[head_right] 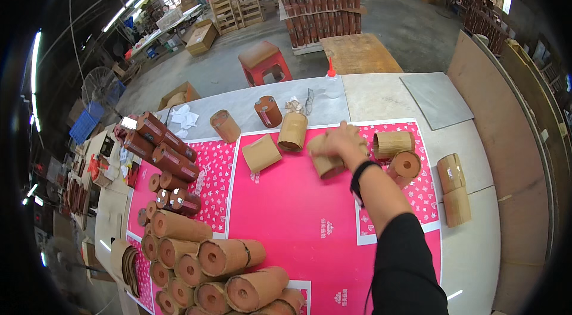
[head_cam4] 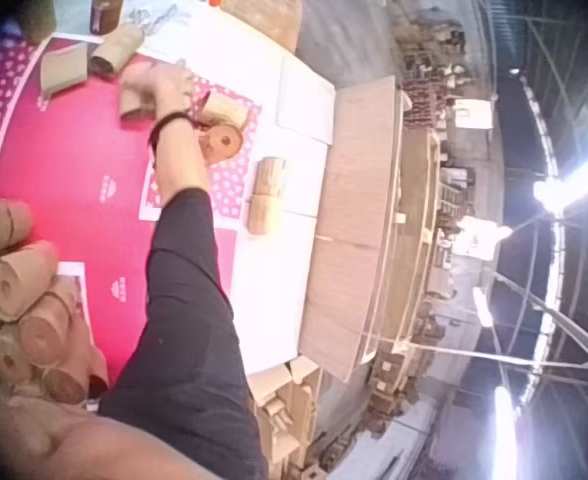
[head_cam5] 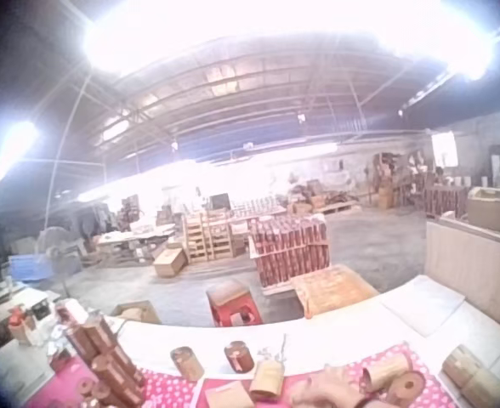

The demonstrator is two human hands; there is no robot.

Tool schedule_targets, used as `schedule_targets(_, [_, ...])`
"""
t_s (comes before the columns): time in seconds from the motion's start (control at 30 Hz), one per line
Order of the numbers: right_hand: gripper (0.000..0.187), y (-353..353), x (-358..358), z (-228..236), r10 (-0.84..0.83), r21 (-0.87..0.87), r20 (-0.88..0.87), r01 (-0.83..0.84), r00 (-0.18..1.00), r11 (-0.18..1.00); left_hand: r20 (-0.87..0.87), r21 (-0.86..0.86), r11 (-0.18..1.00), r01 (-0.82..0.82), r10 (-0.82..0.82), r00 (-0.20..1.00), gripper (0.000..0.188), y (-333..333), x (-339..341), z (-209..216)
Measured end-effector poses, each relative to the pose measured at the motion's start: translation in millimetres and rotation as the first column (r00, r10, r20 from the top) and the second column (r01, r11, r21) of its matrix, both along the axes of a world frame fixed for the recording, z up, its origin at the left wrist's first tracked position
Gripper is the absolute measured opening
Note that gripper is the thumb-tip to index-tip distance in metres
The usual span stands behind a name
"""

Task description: Trim and clean the edges of cylindrical cardboard components using a utility knife.

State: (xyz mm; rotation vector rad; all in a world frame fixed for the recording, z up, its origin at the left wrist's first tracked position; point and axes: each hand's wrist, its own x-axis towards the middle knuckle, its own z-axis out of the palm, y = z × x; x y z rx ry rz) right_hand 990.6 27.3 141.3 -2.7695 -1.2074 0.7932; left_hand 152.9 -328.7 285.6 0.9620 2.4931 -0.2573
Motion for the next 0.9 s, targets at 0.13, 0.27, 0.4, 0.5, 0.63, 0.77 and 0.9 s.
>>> schedule_targets(0.13, [0.087, -108, -70, -31, 0.09, 0.265, 0.126, -0.121, 0.988, 0.957, -0.078, 0.172, 0.94, 0.294, -0.284, 0.956, 0.078, 70, 86, 23])
schedule_targets(0.27, [0.078, -225, -171, -21, 0.207, 0.376, 0.137, -0.244, 0.969, 0.894, -0.054, 0.453, 0.744, 0.491, -0.527, 0.848, 0.068, 80, 128, 54])
schedule_targets(0.4, [0.081, -364, -238, -35, 0.178, 0.358, 0.16, -0.225, 0.971, 0.906, 0.299, 0.584, 0.607, 0.539, -0.778, 0.552, 0.034, 112, 198, 61])
schedule_targets(0.5, [0.088, -440, -290, -34, 0.128, 0.338, 0.171, -0.181, 0.977, 0.924, 0.586, 0.464, 0.669, 0.58, -0.723, 0.366, 0.031, 73, 257, 78])
schedule_targets(0.63, [0.063, -474, -364, 60, 0.074, 0.027, 0.169, -0.08, 0.983, 0.996, 0.733, 0.427, 0.189, 0.885, -0.645, -0.216, 0.046, 25, 263, 8])
schedule_targets(0.77, [0.081, -534, -412, -26, 0.021, 0.125, 0.028, -0.024, 0.999, 0.992, 0.838, 0.214, 0.015, 0.977, -0.517, -0.176, 0.107, -32, 255, -150])
schedule_targets(0.9, [0.076, -548, -418, -43, -0.009, 0.194, -0.041, 0.017, 0.999, 0.981, 0.871, 0.256, 0.528, 0.81, -0.489, 0.043, 0.124, -70, 263, -205])
